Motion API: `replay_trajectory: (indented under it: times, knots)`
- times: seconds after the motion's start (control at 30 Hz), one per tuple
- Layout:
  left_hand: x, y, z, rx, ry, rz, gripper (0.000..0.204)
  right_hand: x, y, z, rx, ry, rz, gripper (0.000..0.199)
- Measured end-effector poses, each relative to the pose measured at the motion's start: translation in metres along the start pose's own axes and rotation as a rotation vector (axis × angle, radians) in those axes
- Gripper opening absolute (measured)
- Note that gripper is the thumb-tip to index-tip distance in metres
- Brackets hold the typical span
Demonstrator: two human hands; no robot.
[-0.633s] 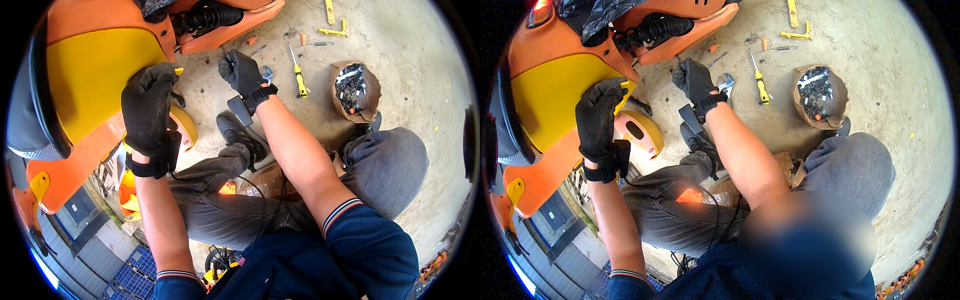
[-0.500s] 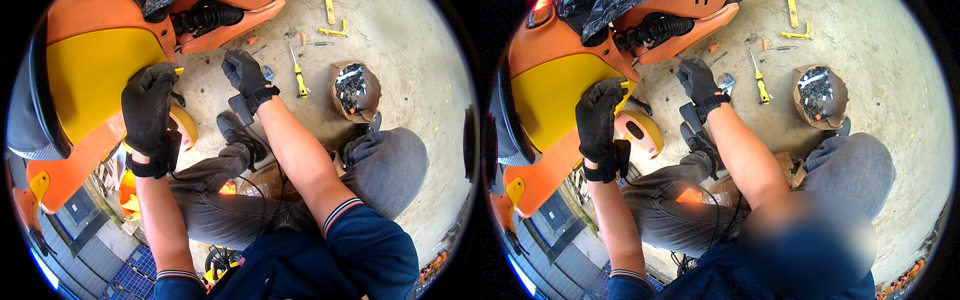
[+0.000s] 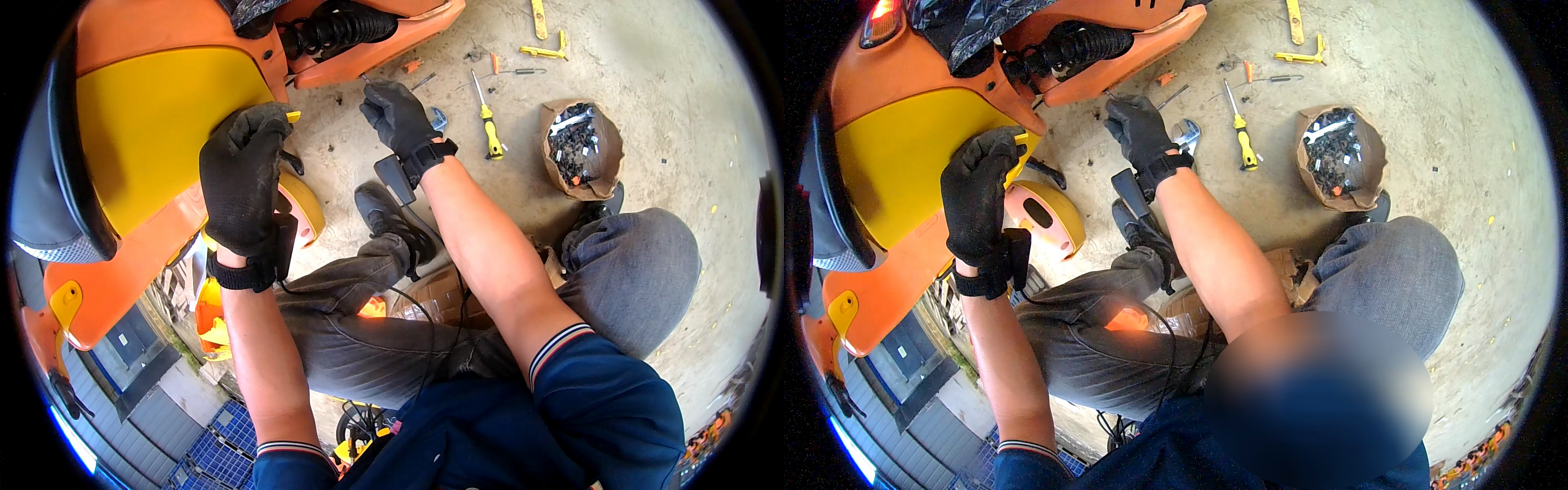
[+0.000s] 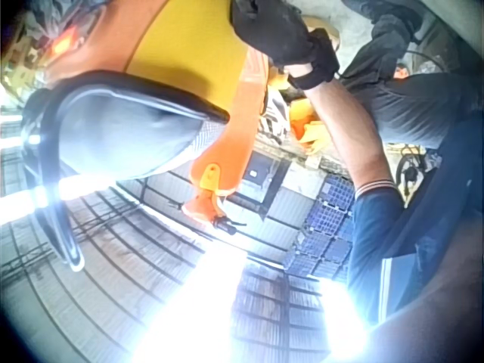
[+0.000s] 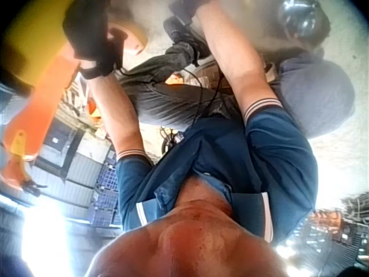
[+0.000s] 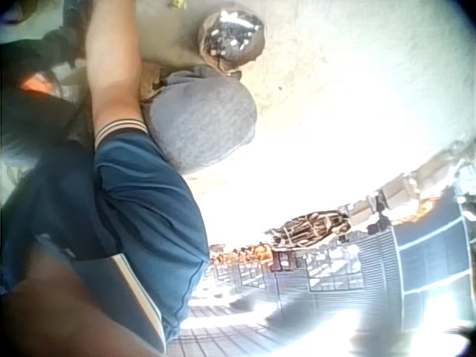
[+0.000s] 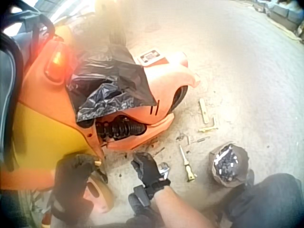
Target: The person puts on gloves and sits on the floor to work on a yellow and orange scooter. They use a screwdriver to remove a panel and then handle small orange plastic components, appearing to assemble or adjust parts of the scooter.
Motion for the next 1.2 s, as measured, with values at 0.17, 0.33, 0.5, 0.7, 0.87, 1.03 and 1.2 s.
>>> replay_trajectory:
  times: [0.17,0.33,0.5,0.7,0.87,1.03,1.2]
  knots:
    - [0.002,0.0,-0.001,-0.001,-0.038,0.07,0.02,0.001,-0.002,-0.001,0.064,0.238,-0.108,0.019]
    - [0.002,0.001,-0.001,0.002,-0.017,0.065,0.02,-0.001,-0.001,-0.001,-0.013,-0.031,-0.034,0.017]
    - [0.001,0.001,0.0,-0.002,-0.041,0.086,0.019,0.001,0.003,0.0,0.024,0.016,-0.017,0.013]
    - [0.0,0.001,-0.001,0.01,0.005,0.012,0.019,-0.001,-0.006,-0.003,0.087,0.116,0.015,0.021]
    - [0.002,0.0,-0.001,0.021,0.003,0.052,0.019,-0.002,-0.004,-0.002,-0.022,-0.029,0.082,0.022]
    - [0.002,0.0,-0.002,0.018,0.01,0.012,0.02,0.003,0.0,0.001,0.099,0.184,0.023,0.021]
    - [0.0,0.0,-0.001,0.019,0.017,0.026,0.02,0.007,-0.001,-0.003,0.074,0.003,0.177,0.019]
Point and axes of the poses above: each hand's wrist, its own z-axis away from the middle knuckle, its own y-axis out of the palm, x = y × z, the point moved 3 cm from there along -z, towards the middle knuckle, and after that the axes turned 13 degrees about x, right-handed, at the moved point
